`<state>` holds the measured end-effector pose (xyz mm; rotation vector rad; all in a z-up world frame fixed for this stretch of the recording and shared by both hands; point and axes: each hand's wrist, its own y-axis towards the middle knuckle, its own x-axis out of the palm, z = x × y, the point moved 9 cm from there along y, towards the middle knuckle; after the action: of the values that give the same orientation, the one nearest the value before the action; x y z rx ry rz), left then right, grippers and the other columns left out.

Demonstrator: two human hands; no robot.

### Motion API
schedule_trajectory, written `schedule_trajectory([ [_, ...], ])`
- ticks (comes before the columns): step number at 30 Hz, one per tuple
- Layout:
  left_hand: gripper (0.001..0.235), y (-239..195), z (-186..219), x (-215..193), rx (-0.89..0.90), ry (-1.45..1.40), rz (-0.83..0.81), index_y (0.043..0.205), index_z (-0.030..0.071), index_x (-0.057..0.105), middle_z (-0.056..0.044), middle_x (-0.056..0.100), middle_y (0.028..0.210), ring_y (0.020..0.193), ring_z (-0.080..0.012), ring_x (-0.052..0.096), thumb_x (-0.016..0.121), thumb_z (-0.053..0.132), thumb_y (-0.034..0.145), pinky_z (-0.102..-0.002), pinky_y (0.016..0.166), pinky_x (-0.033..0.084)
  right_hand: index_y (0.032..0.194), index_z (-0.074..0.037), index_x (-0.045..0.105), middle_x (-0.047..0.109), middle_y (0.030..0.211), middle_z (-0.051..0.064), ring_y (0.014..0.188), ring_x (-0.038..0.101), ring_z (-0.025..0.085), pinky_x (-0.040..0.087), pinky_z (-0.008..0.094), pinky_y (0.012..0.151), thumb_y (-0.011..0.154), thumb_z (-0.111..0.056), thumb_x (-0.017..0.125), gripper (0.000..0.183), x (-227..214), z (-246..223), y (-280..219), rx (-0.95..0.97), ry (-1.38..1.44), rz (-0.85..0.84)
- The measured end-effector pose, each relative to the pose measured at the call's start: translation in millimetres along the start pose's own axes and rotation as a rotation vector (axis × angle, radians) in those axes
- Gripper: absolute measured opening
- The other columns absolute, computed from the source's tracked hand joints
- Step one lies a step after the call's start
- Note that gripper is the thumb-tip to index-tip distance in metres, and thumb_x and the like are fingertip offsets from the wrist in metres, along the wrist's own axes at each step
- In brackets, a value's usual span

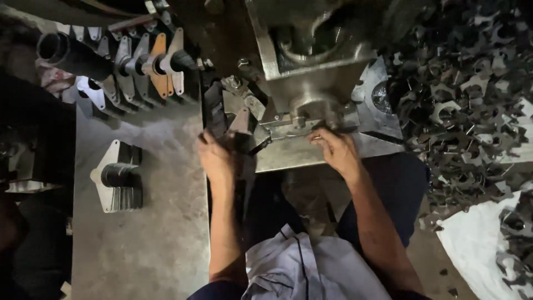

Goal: Operating a press machine to punch or form small metal plates.

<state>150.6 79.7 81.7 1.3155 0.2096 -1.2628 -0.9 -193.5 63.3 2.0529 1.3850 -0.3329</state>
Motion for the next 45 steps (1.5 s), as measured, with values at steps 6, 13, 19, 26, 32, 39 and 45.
schedule_trajectory([
  [6, 0.057, -28.9, -100.7, 83.7, -0.514, -0.107, -0.486, 0.083, -0.006, 0.066, -0.031, 0.068, 0.082, 0.084, -0.0509, 0.067, 0.072, 0.05, 0.094, -0.056, 0.074, 0.053, 0.135, 0.003, 0.058, 0.073, 0.102, 0.021, 0.08, 0.076, 0.032, 0.059, 0.04, 0.07, 0.085, -0.027, 0.084, 0.064, -27.2, 18.8, 2.0, 0.309, -0.222, 0.128],
  [13, 0.042, -19.5, -46.5, 22.5, -0.457, -0.015, -0.224, 0.085, -0.001, 0.072, -0.028, 0.071, 0.087, 0.083, -0.0483, 0.068, 0.049, 0.025, 0.11, -0.056, 0.073, 0.053, 0.107, 0.004, 0.066, 0.072, 0.111, 0.023, 0.105, 0.072, 0.038, 0.06, 0.044, 0.094, 0.085, -0.008, 0.076, 0.027, -40.4, 22.1, 9.5, -0.16, -0.579, 0.249],
  [19, 0.029, -51.0, 50.4, 19.4, -0.542, -0.82, -0.468, 0.084, -0.002, 0.066, -0.01, 0.065, 0.065, 0.051, -0.0184, 0.06, 0.073, 0.023, 0.096, -0.035, 0.047, 0.045, 0.103, -0.002, 0.068, 0.073, 0.096, 0.014, 0.08, 0.07, 0.026, 0.058, 0.039, 0.071, 0.096, 0.001, 0.07, 0.007, -90.5, 132.3, -27.8, 0.246, 0.601, 0.255],
  [26, 0.037, -57.3, 68.8, 108.0, -0.74, -1.016, -0.403, 0.069, 0.004, 0.06, -0.002, 0.057, 0.048, 0.036, -0.0101, 0.052, 0.073, 0.027, 0.095, -0.029, 0.035, 0.037, 0.105, 0.0, 0.068, 0.074, 0.091, 0.016, 0.078, 0.073, 0.026, 0.063, 0.034, 0.067, 0.105, -0.055, 0.05, 0.058, -14.1, 107.9, -65.8, 0.794, 0.565, 0.167],
  [32, 0.046, -54.4, 67.1, 137.9, -0.817, -1.023, -0.337, 0.062, 0.001, 0.057, -0.004, 0.055, 0.047, 0.037, -0.0111, 0.051, 0.077, 0.028, 0.093, -0.031, 0.037, 0.036, 0.103, 0.007, 0.07, 0.072, 0.08, 0.021, 0.057, 0.07, 0.024, 0.056, 0.034, 0.048, 0.098, -0.019, 0.071, 0.027, 84.8, 76.2, -62.1, 0.759, 0.823, 0.218],
  [39, 0.038, -58.0, 62.3, 87.7, -0.598, -0.81, -0.46, 0.071, 0.004, 0.068, -0.001, 0.061, 0.054, 0.049, -0.0073, 0.055, 0.077, 0.034, 0.092, -0.029, 0.047, 0.044, 0.1, 0.008, 0.071, 0.073, 0.074, 0.019, 0.052, 0.069, 0.025, 0.055, 0.034, 0.042, 0.093, -0.01, 0.072, 0.02, 79.3, 70.5, -41.2, 0.763, 0.865, 0.217],
  [45, 0.023, -131.3, 68.8, 65.1, -0.49, -0.76, -0.335, 0.091, 0.002, 0.068, -0.008, 0.062, 0.065, 0.05, -0.0114, 0.049, 0.073, 0.024, 0.094, -0.03, 0.048, 0.042, 0.101, 0.009, 0.069, 0.072, 0.082, 0.022, 0.056, 0.07, 0.029, 0.057, 0.035, 0.045, 0.095, -0.008, 0.072, 0.019, 78.4, 84.0, -47.5, 0.753, 0.931, 0.203],
])
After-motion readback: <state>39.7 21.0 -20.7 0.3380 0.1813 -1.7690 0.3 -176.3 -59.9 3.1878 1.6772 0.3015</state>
